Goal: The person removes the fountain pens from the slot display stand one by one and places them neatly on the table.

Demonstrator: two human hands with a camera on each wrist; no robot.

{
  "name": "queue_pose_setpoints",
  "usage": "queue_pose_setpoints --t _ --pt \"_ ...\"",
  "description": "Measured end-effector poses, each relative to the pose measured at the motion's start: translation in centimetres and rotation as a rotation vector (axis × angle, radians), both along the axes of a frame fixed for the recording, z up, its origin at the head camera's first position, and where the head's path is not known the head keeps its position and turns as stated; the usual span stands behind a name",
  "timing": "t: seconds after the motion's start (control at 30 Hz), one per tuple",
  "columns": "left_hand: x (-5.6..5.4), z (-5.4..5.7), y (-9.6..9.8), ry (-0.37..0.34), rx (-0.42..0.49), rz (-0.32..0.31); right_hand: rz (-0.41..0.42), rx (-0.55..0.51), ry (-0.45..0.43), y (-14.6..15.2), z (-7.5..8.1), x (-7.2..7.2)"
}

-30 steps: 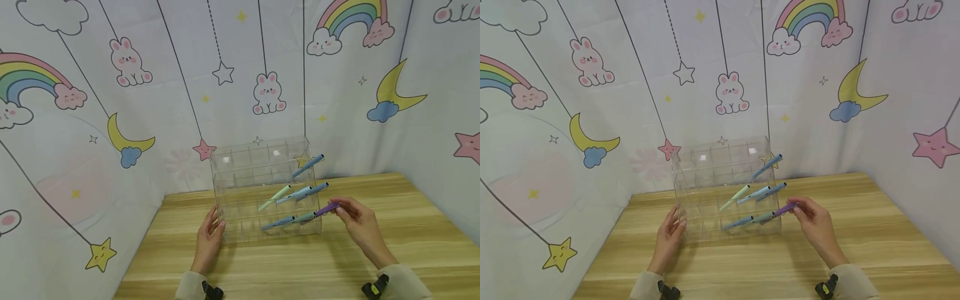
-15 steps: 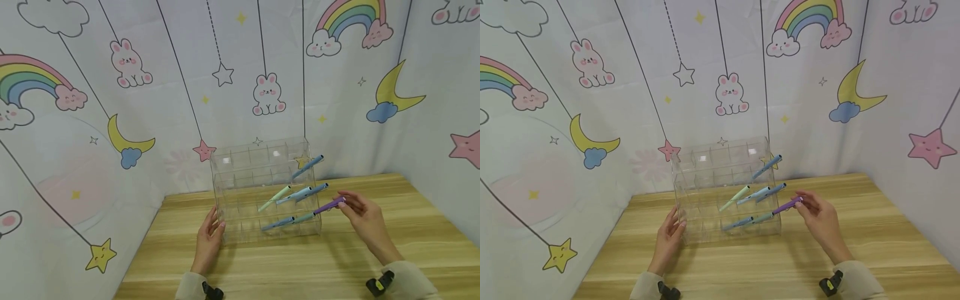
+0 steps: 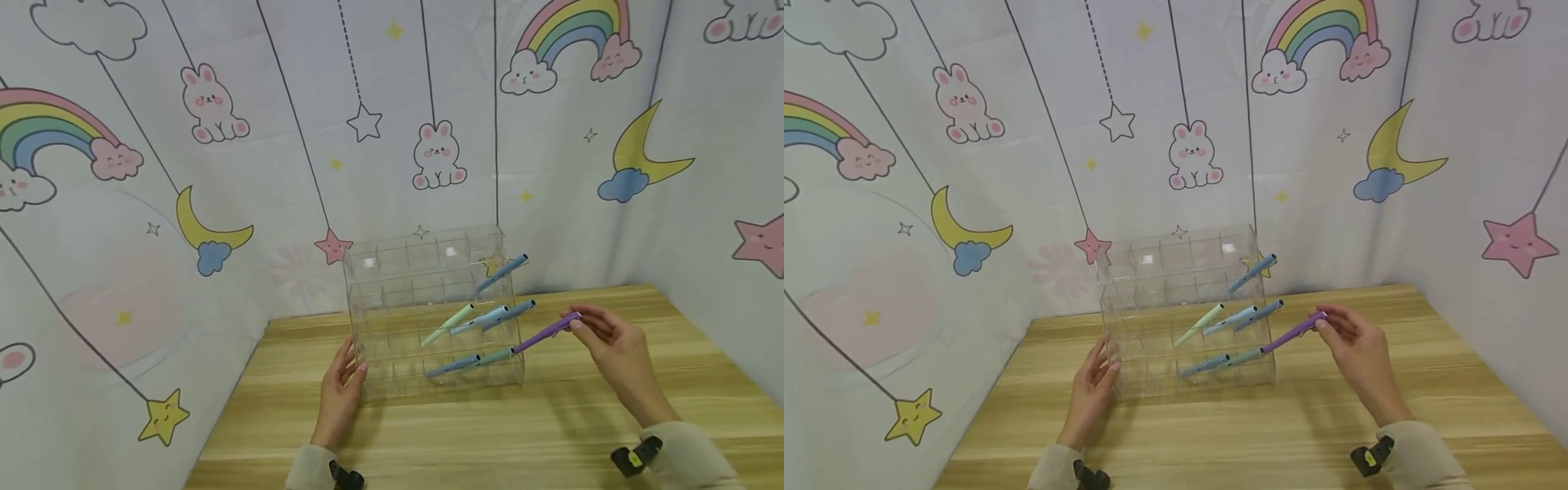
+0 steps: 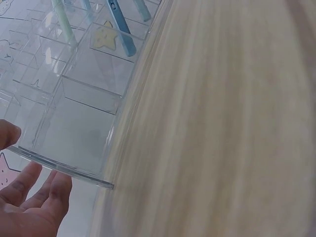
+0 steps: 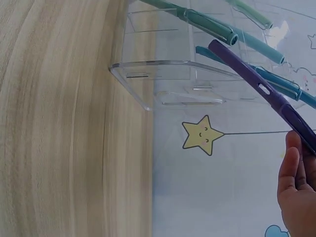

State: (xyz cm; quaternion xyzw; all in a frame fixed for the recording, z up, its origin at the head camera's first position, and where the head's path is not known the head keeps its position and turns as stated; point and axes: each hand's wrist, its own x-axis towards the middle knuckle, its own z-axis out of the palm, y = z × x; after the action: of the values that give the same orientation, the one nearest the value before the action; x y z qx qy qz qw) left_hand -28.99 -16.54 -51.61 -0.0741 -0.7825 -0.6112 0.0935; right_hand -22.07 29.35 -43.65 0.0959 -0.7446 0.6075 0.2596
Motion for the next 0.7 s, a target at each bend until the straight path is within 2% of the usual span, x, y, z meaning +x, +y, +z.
queue_pose_setpoints --t 0.17,0.4,0.7 --pt "0.09 0.05 -0.02 0.001 0.001 -0.004 0.013 -0.02 0.026 0.1 -0.05 -0.06" --pt "0.08 -0.07 -0.15 0.006 -0.005 -0.008 -0.032 0.055 0.007 0.1 -0.11 -0.2" --pt "-0.01 -0.24 -0.25 0.008 -0.012 -0.014 -0.036 0.15 -0.039 0.45 -0.19 -0.52"
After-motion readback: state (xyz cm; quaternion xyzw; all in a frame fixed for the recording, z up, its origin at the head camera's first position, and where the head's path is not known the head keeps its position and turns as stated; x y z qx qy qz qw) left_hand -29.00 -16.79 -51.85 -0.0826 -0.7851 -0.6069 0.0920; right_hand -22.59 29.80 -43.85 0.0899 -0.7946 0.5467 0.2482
